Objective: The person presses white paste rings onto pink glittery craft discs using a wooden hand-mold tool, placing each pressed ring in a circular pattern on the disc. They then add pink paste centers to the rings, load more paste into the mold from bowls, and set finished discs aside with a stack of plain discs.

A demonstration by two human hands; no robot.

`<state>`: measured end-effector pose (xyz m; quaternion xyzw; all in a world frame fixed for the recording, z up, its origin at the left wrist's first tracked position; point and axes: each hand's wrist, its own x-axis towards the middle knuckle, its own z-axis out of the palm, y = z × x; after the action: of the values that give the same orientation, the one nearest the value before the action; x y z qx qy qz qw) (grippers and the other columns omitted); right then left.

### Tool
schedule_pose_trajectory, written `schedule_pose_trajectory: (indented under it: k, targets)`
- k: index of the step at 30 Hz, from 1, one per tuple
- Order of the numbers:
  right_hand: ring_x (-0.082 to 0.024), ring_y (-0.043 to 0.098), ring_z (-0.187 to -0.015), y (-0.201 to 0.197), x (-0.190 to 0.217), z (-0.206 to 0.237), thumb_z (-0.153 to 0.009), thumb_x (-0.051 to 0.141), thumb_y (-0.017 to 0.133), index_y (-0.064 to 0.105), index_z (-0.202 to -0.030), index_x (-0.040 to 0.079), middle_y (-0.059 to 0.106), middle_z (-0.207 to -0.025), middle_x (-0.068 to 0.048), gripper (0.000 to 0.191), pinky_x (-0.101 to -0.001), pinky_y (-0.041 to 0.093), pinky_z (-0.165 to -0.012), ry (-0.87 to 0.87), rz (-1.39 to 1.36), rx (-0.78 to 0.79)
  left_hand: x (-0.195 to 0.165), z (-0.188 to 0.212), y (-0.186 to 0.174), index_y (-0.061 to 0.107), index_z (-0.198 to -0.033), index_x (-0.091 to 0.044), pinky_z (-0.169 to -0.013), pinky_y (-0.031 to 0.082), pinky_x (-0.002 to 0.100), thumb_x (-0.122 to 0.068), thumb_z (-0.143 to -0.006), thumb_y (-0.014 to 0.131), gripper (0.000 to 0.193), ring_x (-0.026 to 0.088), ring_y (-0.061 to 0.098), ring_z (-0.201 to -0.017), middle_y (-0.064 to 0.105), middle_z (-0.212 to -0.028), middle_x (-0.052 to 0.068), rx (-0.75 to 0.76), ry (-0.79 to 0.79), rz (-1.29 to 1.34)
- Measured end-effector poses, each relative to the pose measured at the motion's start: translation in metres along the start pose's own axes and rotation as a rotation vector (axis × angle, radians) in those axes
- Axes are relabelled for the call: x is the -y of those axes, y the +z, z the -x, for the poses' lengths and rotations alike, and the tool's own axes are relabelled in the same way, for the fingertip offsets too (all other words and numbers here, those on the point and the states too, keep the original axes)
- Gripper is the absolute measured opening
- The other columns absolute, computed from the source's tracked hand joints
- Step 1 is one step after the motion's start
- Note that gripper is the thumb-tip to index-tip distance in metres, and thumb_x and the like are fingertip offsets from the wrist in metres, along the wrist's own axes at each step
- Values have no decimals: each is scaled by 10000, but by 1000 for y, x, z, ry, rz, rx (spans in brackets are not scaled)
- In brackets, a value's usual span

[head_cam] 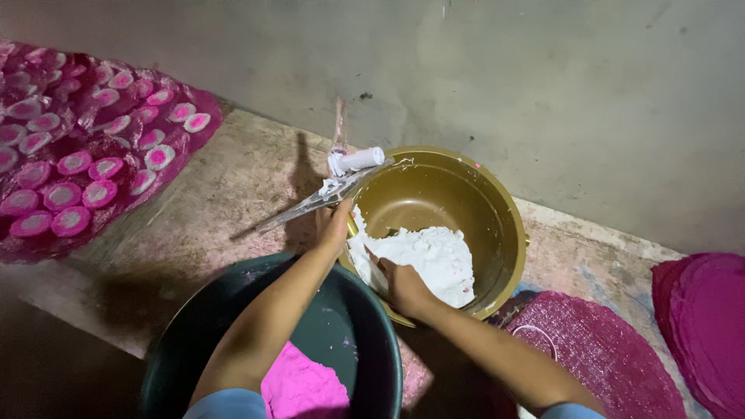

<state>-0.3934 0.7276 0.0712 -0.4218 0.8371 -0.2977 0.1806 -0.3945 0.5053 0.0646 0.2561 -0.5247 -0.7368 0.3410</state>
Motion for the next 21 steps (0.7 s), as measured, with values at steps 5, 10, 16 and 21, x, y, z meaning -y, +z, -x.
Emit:
schedule_pose_trajectory:
  k: [5,10,16,21]
  targets:
    - [-307,720,-817,-37,9,41,-952,86,604,708,-1235,77,788,-888,-146,302,-446,583,-763,-129,-232,55,4,-3,-3,656,-868,-19,-621,506,336,-187,-866,671,169,164,613,-693,642,-780,55,70,60,-74]
    - [-129,640,-525,-144,-5,72,-1010,280,522,629,-1405,260,709,-734,-24,410,-295,568,-527,362,-292,263,-41,2,-13,666,-1121,-33,-846,536,442,-219,-876,689,309,321,691,-951,720,-1019,138,188,560,-669]
    - [-48,491,-446,-214,-15,103,-1083,227,555,678,-1465,108,568,-577,41,419,-205,420,-435,86,-782,385,-107,83,7,452,-1522,-106,-1085,441,497,-252,-903,656,668,386,551,-1307,514,-1501,179,436,924,-1068]
    - [-286,749,-841,-240,20,96,-1109,211,577,718,-1332,97,775,-993,-112,288,-423,574,-767,-410,70,262,-129,128,24,380,-1563,-282,-1079,393,450,-428,-889,588,720,312,414,-1393,362,-1609,24,763,330,-1431]
